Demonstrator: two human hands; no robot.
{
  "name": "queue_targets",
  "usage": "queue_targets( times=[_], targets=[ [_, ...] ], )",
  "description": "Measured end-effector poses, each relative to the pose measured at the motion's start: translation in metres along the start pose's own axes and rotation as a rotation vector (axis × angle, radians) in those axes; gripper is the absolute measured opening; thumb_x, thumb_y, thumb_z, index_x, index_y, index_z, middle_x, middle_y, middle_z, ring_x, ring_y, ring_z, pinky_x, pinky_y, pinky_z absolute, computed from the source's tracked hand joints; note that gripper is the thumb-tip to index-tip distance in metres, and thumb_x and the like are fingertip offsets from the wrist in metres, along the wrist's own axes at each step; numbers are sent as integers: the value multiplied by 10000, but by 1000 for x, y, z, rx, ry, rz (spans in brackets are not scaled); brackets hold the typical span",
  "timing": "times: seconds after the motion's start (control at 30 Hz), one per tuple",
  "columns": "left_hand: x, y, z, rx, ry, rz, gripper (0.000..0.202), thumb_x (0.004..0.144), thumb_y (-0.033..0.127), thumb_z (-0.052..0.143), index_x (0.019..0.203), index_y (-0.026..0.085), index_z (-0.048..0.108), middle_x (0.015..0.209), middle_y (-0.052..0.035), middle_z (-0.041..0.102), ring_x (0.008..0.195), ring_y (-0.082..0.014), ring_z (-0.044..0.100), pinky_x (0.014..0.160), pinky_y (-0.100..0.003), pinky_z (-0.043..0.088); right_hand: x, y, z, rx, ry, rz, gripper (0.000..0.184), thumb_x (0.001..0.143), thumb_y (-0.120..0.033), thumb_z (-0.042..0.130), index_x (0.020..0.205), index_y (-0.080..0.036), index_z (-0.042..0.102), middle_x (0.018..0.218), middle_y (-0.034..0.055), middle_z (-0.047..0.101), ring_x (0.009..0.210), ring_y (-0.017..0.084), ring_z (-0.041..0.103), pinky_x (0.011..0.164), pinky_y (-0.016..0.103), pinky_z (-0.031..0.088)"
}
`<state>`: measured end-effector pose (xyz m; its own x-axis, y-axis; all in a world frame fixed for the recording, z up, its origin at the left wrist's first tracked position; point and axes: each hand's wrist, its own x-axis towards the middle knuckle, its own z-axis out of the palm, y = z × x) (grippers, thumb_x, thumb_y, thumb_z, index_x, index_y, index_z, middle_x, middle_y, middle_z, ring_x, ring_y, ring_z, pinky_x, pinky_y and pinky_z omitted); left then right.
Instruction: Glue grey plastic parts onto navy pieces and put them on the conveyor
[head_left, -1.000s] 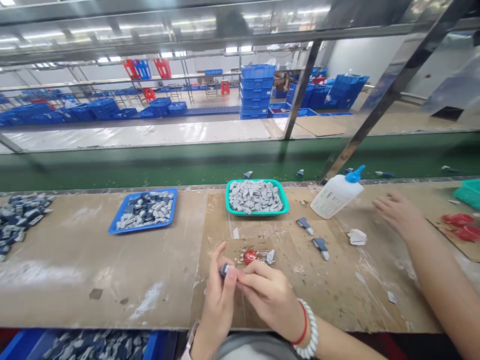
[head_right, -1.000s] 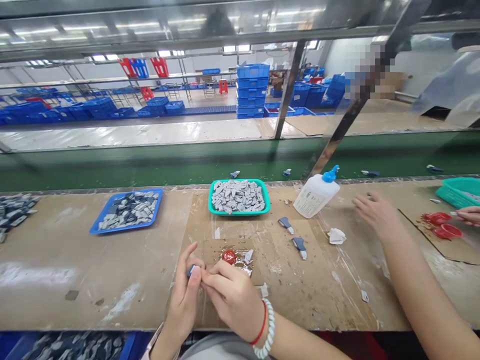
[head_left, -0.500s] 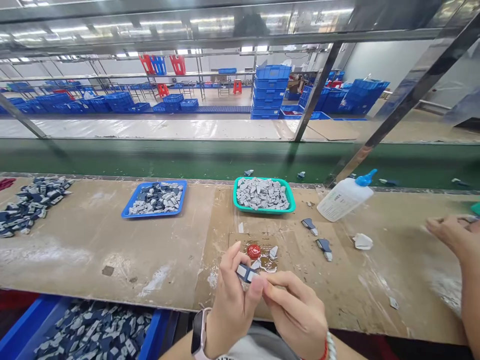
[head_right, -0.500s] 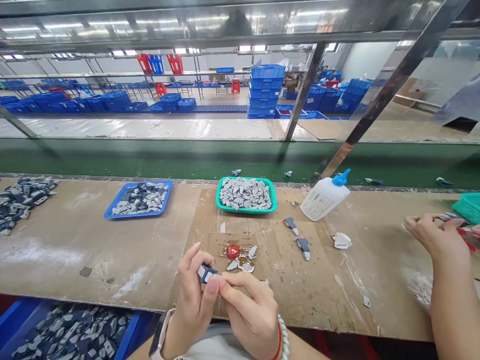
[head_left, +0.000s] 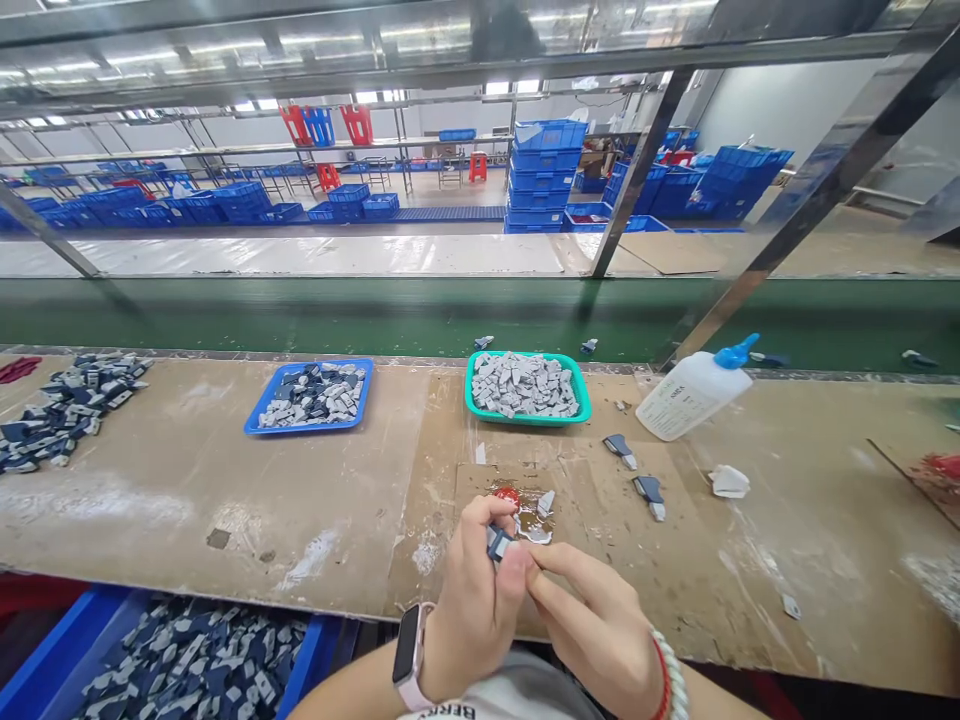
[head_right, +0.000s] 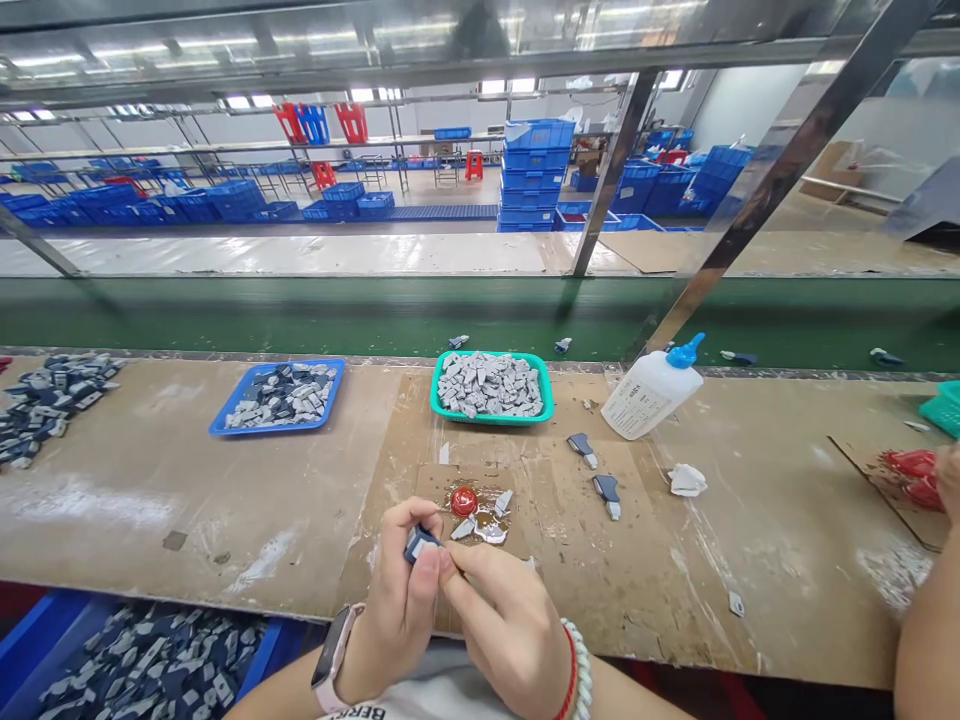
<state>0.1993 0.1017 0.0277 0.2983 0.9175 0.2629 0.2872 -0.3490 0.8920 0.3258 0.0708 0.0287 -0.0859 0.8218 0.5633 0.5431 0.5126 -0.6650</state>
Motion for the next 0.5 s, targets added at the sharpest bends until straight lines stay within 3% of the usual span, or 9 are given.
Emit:
queue_targets(
  times=[0.1,0.23,0.3,0.43,0.5],
  targets=[
    [1,-7,-5,-5,23,44,280,831,226,391,1089,322,341,906,-50,459,824,-229,491,743,-394,414,8,3,-4,2,-3,-80,339,786,-86,438,996,-282,619,878,49,631,755,162,598,615,274,517],
    [-1,-18,-17,20,83,263,500,730,129,563,1087,346,287,856,-26,491,767,-209,491,702,-361,417,6,11,-1,127,-71,-77,377,800,-94,399,1033,-307,606,959,41,616,830,147,595,679,272,524],
    [-3,-21,-20,72,95,301,552,692,100,598,1090,336,296,843,-25,516,748,-206,497,687,-351,420,3,12,1,137,-98,-80,391,805,-100,382,1055,-312,595,979,44,612,815,144,600,663,273,527],
    [-5,-22,-22,73,81,205,382,688,168,587,1014,276,421,808,-32,550,718,-206,505,679,-351,424,-2,8,1,73,-159,-142,407,803,-115,377,1093,-327,567,980,38,615,803,152,607,647,289,526],
    [-8,-25,-30,16,191,68,280,723,254,560,978,256,444,798,-29,543,708,-202,507,680,-350,426,-4,8,-3,40,-150,-155,417,799,-112,380,1095,-343,560,950,26,623,785,147,607,641,282,523]
  ],
)
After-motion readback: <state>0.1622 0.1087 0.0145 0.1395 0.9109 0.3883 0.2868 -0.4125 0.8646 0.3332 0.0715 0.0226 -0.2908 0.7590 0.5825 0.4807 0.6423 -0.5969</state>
